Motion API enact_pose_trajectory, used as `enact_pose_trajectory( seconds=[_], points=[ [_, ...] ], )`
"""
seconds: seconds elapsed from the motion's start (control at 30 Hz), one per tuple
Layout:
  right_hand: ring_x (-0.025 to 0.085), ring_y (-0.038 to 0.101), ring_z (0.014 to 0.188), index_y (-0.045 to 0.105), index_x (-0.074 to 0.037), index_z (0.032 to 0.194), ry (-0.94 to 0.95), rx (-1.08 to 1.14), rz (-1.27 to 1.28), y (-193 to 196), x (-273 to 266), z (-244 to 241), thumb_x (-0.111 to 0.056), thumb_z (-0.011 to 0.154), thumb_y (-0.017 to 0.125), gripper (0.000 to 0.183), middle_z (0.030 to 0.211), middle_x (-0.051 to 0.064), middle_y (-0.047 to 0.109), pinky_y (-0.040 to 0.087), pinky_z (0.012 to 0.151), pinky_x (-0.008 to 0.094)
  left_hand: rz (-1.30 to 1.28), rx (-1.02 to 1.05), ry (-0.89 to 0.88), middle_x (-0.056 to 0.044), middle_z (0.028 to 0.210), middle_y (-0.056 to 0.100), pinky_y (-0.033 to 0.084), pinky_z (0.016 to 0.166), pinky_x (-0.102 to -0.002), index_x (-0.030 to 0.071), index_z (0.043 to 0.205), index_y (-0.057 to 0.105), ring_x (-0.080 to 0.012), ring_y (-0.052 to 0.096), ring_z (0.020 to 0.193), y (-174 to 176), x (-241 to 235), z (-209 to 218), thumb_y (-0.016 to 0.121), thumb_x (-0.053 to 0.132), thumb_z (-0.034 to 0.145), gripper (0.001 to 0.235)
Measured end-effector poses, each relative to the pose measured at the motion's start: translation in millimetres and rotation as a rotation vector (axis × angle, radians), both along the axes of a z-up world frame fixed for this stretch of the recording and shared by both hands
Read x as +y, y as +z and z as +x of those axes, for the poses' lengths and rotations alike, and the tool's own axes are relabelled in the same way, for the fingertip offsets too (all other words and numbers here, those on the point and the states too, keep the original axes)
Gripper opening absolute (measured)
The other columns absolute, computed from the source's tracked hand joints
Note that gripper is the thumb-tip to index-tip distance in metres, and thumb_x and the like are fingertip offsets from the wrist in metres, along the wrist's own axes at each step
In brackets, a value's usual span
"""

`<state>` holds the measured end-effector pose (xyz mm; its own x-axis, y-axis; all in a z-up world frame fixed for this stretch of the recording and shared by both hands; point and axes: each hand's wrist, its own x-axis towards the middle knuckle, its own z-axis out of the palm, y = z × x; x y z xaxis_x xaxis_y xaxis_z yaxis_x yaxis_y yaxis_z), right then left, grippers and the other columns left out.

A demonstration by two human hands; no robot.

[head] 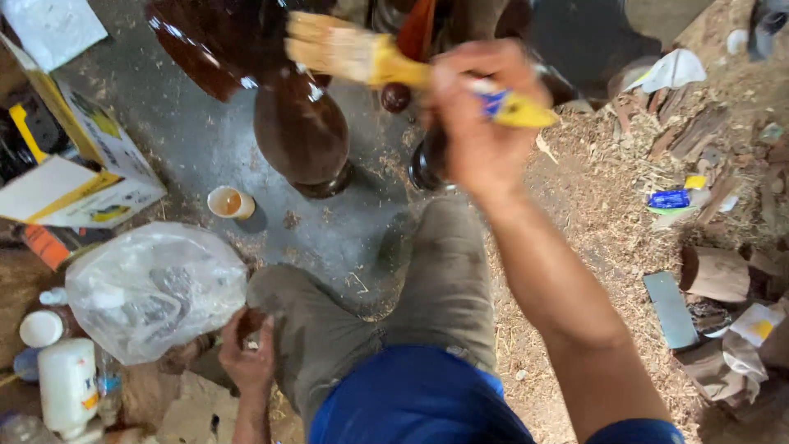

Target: The person sands a carved wooden object using a power drill with a sanding disc and then by hand with sandpaper. They then dip a brush into a cup of dark stain and brush the stain onto the carved wooden pieces, coating their surfaces.

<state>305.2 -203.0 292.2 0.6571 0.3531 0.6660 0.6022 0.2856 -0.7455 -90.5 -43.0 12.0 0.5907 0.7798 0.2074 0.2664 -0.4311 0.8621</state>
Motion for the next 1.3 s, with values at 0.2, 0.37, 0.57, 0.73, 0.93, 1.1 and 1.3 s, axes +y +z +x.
enact_pose_trajectory(
  seconds=[0.2,0.37,0.57,0.73,0.93,1.1,1.3],
  points=[
    [0.019,0.071,0.087,0.063,0.003,0.114,0.171,0.314,0.076,-81.4,-15.7,-5.8,-0.002,0.108,0.067,0.009,0.108,0.014,0.069,0.063,0.075,0.034,0.054,0.012,0.105,-0.016,0.118,0.071,0.059,0.093,-0.033,0.000,0.135,0.061,-0.0208,0.072,0.105,11.6,-43.5,-24.1,0.078,0.003,0.094,0.045],
    [0.017,0.072,0.086,0.062,0.002,0.118,0.195,0.232,0.181,-68.4,-22.8,-21.8,-0.005,0.108,0.067,0.013,0.112,0.012,0.068,0.063,0.073,0.031,0.000,0.047,0.126,-0.015,0.117,0.071,0.058,0.093,-0.033,0.000,0.134,0.061,-0.0206,0.071,0.105,18.5,-75.1,-20.2,0.078,0.002,0.091,0.047],
    [0.017,0.070,0.088,0.065,0.004,0.118,0.259,0.328,0.121,-102.3,-15.3,-9.2,0.001,0.107,0.067,0.012,0.104,0.013,0.069,0.061,0.077,0.031,0.051,0.002,0.123,-0.014,0.122,0.069,0.057,0.095,-0.032,-0.002,0.133,0.061,-0.0203,0.070,0.107,51.5,-90.6,9.7,0.078,0.000,0.090,0.046],
    [0.015,0.072,0.089,0.062,-0.002,0.116,0.258,0.307,0.314,-89.0,-25.4,-2.5,-0.001,0.103,0.065,0.013,0.104,0.009,0.071,0.064,0.077,0.029,0.035,-0.031,0.196,-0.013,0.125,0.066,0.055,0.097,-0.032,-0.003,0.135,0.060,-0.0195,0.067,0.109,46.4,-96.5,6.5,0.076,-0.003,0.092,0.047],
    [0.017,0.070,0.087,0.063,0.000,0.116,0.135,-0.065,0.113,-94.6,-23.5,10.7,0.000,0.105,0.067,0.012,0.102,0.016,0.070,0.059,0.074,0.029,0.133,-0.013,0.181,-0.013,0.121,0.067,0.056,0.095,-0.030,-0.002,0.135,0.059,-0.0180,0.068,0.104,84.2,-75.9,48.8,0.077,-0.004,0.093,0.045],
    [0.012,0.069,0.076,0.062,-0.001,0.113,0.099,0.554,0.212,-115.9,-8.3,20.0,-0.009,0.109,0.062,0.009,0.089,0.010,0.071,0.060,0.067,0.029,0.244,-0.042,0.090,-0.017,0.127,0.067,0.059,0.094,-0.031,-0.004,0.137,0.056,-0.0212,0.071,0.109,136.3,-47.3,105.0,0.078,-0.006,0.103,0.040],
    [0.011,0.066,0.072,0.058,-0.001,0.114,0.209,0.596,0.324,-43.8,31.0,24.7,-0.011,0.110,0.063,0.012,0.089,0.009,0.067,0.058,0.061,0.027,0.292,-0.144,-0.014,-0.021,0.129,0.064,0.062,0.098,-0.037,-0.004,0.138,0.054,-0.0272,0.070,0.114,204.2,-49.8,164.5,0.078,-0.004,0.096,0.047]
  ],
)
